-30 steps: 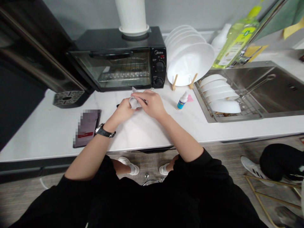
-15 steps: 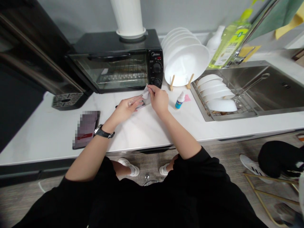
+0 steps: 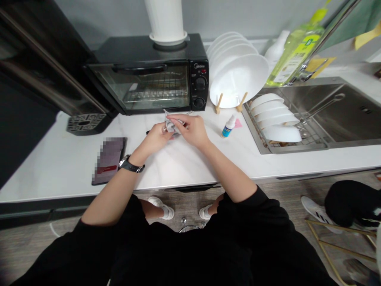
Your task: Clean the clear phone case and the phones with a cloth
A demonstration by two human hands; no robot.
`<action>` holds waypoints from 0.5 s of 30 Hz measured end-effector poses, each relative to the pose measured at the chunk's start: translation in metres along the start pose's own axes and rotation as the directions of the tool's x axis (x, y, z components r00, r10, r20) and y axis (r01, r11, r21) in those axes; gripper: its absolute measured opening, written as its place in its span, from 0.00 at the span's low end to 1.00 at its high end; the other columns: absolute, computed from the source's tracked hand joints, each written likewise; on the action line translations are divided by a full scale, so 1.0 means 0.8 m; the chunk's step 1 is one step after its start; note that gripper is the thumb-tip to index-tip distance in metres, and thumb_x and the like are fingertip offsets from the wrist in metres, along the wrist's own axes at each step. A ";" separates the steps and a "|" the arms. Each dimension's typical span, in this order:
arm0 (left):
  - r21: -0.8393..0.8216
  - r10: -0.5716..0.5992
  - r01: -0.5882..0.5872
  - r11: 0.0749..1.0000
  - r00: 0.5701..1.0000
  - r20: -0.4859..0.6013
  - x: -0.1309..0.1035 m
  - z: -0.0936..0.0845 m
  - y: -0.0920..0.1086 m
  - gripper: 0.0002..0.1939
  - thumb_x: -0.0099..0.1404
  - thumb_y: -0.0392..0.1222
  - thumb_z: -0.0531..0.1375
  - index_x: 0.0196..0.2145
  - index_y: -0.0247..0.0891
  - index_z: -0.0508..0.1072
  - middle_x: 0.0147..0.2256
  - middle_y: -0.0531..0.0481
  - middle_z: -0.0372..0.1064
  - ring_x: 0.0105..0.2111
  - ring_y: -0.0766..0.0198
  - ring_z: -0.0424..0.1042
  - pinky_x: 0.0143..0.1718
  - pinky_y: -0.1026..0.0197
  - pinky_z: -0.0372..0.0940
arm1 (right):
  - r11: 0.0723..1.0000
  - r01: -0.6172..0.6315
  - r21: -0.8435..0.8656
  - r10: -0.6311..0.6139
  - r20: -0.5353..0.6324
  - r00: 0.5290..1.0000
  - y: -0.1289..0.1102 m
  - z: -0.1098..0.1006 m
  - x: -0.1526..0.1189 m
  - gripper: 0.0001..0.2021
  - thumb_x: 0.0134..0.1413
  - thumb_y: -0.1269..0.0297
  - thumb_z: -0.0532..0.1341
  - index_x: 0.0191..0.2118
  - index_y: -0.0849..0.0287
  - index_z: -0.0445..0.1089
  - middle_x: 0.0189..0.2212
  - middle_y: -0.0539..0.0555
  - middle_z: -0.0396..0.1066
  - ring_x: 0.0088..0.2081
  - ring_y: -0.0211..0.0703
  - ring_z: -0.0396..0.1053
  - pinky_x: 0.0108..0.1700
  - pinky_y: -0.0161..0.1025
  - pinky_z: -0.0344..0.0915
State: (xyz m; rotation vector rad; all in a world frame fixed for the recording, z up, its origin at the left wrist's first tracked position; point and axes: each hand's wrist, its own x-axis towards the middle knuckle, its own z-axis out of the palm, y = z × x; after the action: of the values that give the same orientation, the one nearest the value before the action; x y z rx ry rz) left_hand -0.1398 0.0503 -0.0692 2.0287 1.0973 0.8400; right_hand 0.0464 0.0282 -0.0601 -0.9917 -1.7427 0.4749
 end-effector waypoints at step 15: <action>0.115 -0.014 0.017 0.993 1.000 -0.022 0.000 -0.002 0.004 0.11 0.66 0.31 0.56 0.28 0.41 0.72 0.29 0.50 0.77 0.34 0.57 0.79 0.41 0.56 0.73 | 0.999 0.033 -0.037 -0.031 0.044 0.999 0.005 0.002 0.000 0.17 0.75 0.55 0.59 0.54 0.49 0.85 0.52 0.49 0.87 0.53 0.48 0.85 0.56 0.43 0.79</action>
State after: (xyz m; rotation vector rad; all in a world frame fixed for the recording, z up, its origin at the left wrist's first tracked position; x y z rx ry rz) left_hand -0.1400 0.0494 -0.0660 2.1075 1.1967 0.8085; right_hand 0.0463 0.0311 -0.0637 -0.9851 -1.8102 0.4474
